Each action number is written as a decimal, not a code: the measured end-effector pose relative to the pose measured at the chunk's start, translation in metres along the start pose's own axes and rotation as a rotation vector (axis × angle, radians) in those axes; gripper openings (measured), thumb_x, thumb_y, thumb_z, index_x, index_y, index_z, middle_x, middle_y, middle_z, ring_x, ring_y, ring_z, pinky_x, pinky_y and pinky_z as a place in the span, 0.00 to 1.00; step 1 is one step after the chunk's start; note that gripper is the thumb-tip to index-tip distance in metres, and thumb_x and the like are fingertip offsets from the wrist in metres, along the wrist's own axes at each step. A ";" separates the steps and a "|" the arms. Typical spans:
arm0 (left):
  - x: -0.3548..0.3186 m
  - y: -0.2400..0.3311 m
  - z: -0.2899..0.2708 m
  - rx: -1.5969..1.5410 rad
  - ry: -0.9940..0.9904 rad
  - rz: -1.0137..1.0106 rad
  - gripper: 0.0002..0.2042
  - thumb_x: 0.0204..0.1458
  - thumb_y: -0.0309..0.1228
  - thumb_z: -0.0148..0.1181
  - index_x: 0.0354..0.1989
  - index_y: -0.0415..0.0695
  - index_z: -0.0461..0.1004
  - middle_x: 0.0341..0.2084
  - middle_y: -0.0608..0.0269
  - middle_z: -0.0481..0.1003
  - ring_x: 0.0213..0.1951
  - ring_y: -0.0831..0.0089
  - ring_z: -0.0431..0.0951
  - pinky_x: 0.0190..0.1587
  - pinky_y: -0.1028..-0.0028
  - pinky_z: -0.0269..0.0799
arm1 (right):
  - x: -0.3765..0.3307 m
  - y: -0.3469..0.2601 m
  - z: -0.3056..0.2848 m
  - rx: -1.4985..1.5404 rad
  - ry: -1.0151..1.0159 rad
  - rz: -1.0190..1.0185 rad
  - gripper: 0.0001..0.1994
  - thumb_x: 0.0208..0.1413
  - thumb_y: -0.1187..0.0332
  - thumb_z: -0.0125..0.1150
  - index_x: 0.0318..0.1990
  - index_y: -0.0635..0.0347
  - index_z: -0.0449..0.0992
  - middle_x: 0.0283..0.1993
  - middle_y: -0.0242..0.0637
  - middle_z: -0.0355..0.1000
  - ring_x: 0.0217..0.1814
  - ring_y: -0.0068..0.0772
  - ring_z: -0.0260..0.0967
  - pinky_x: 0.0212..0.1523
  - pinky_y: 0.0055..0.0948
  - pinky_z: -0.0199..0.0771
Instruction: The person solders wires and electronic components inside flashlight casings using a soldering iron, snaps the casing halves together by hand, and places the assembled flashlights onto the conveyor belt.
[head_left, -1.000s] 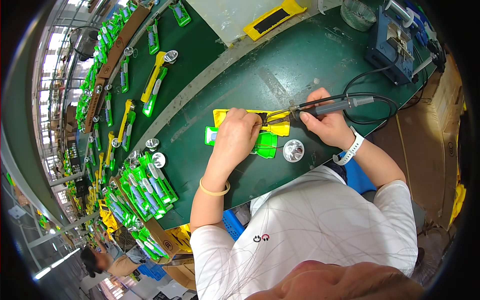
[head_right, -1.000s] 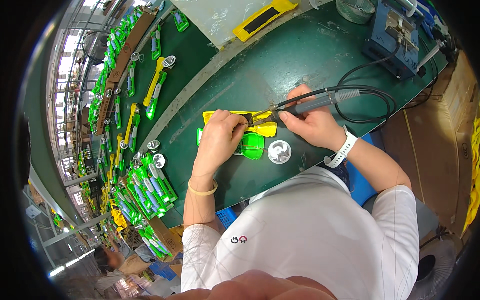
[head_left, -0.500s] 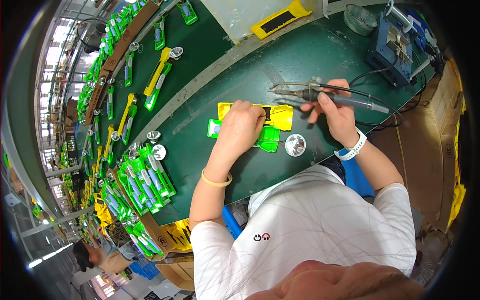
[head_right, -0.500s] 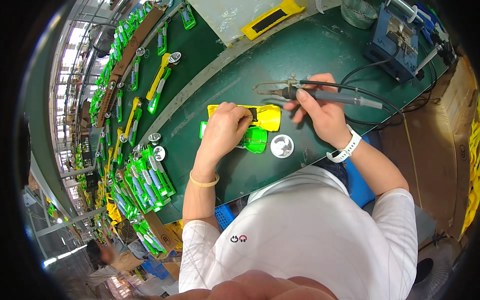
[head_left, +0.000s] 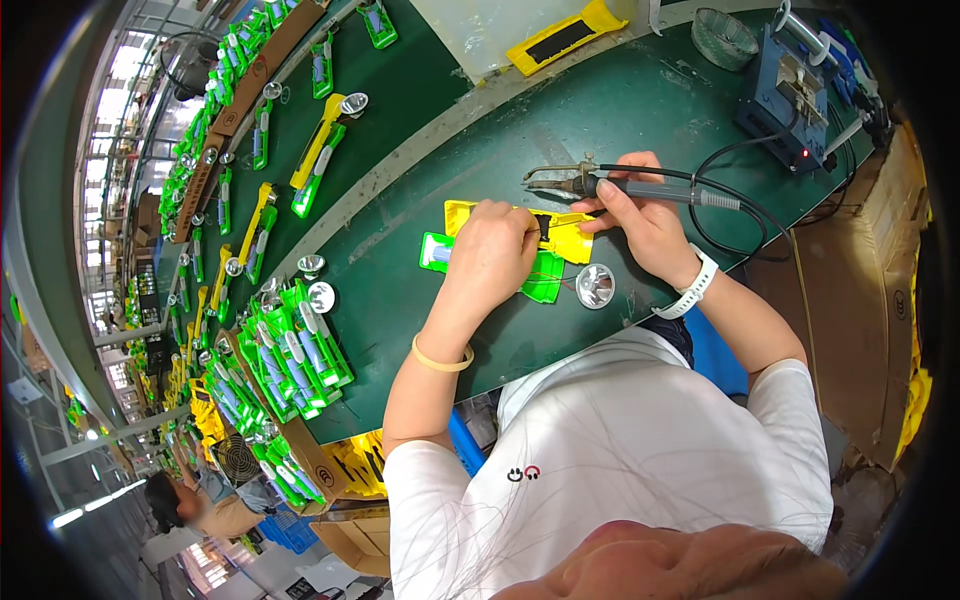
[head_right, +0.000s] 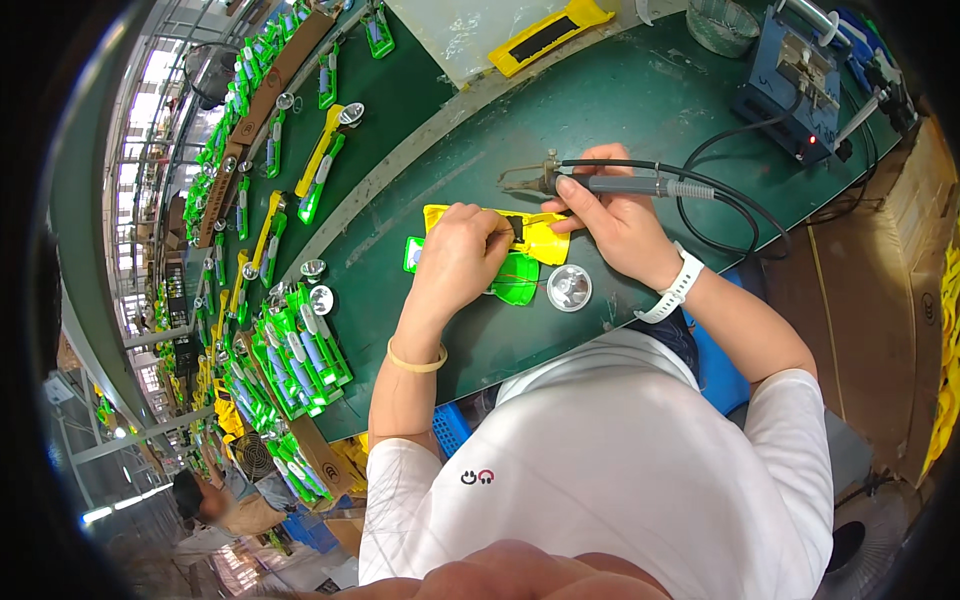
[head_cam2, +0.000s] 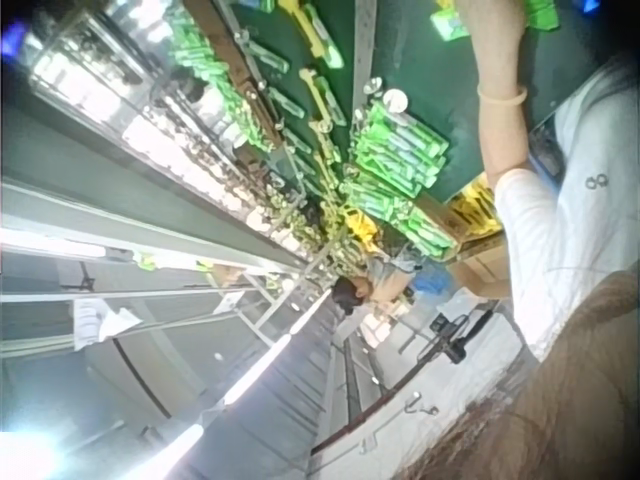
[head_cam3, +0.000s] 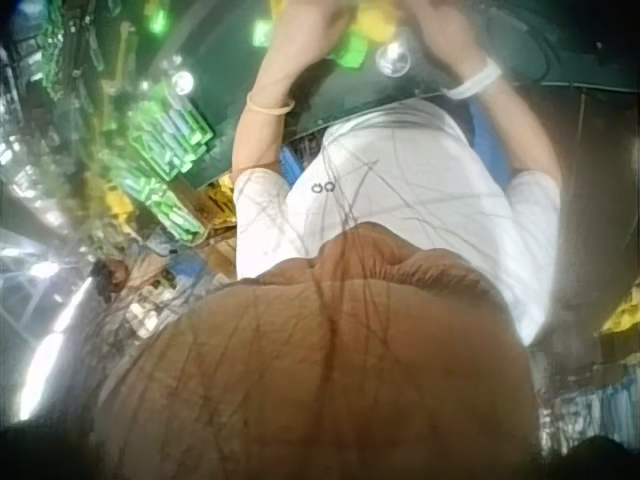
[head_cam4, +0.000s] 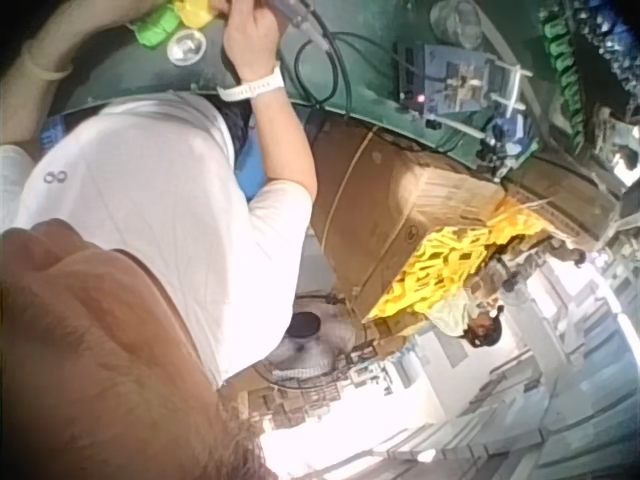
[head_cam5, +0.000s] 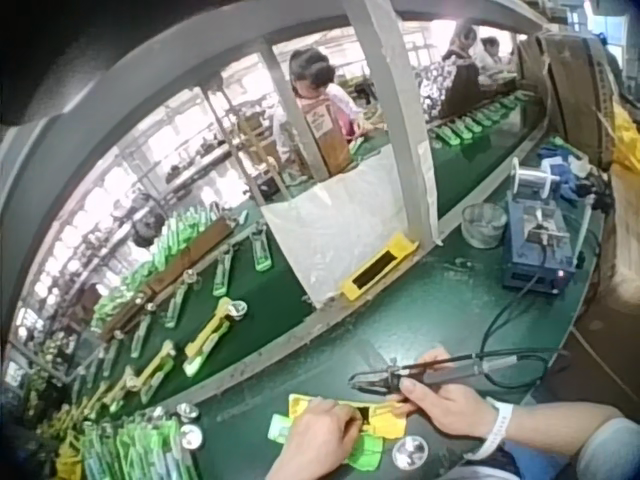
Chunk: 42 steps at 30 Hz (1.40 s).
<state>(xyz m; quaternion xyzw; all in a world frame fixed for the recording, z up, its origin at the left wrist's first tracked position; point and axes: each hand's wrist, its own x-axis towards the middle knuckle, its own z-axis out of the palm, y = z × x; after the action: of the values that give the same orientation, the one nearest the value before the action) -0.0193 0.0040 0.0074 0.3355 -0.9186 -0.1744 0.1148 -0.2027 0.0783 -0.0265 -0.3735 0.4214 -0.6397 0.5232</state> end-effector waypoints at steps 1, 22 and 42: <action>0.000 0.001 0.000 0.011 0.008 -0.012 0.03 0.41 0.26 0.58 0.22 0.40 0.72 0.20 0.56 0.71 0.28 0.60 0.71 0.33 0.65 0.67 | -0.001 -0.001 0.001 0.007 -0.001 0.003 0.12 0.58 0.72 0.47 0.45 0.59 0.52 0.40 0.37 0.59 0.42 0.35 0.72 0.36 0.26 0.79; -0.001 0.004 0.002 -0.031 0.051 -0.097 0.05 0.38 0.24 0.60 0.23 0.39 0.70 0.19 0.57 0.73 0.27 0.60 0.73 0.31 0.66 0.68 | 0.000 -0.001 0.001 -0.014 0.001 -0.029 0.11 0.58 0.73 0.46 0.44 0.60 0.53 0.40 0.38 0.59 0.41 0.36 0.73 0.31 0.22 0.79; -0.037 -0.021 -0.032 -1.401 0.287 -0.478 0.03 0.48 0.18 0.56 0.31 0.35 0.70 0.23 0.57 0.74 0.22 0.76 0.75 0.22 0.82 0.71 | 0.001 -0.009 0.008 -0.091 0.129 -0.139 0.11 0.56 0.69 0.53 0.41 0.55 0.57 0.26 0.31 0.63 0.22 0.18 0.62 0.20 0.15 0.56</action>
<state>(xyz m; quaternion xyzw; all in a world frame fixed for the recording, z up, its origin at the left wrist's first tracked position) 0.0310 0.0060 0.0245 0.3936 -0.4710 -0.6926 0.3787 -0.1984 0.0773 -0.0150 -0.3830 0.4559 -0.6775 0.4319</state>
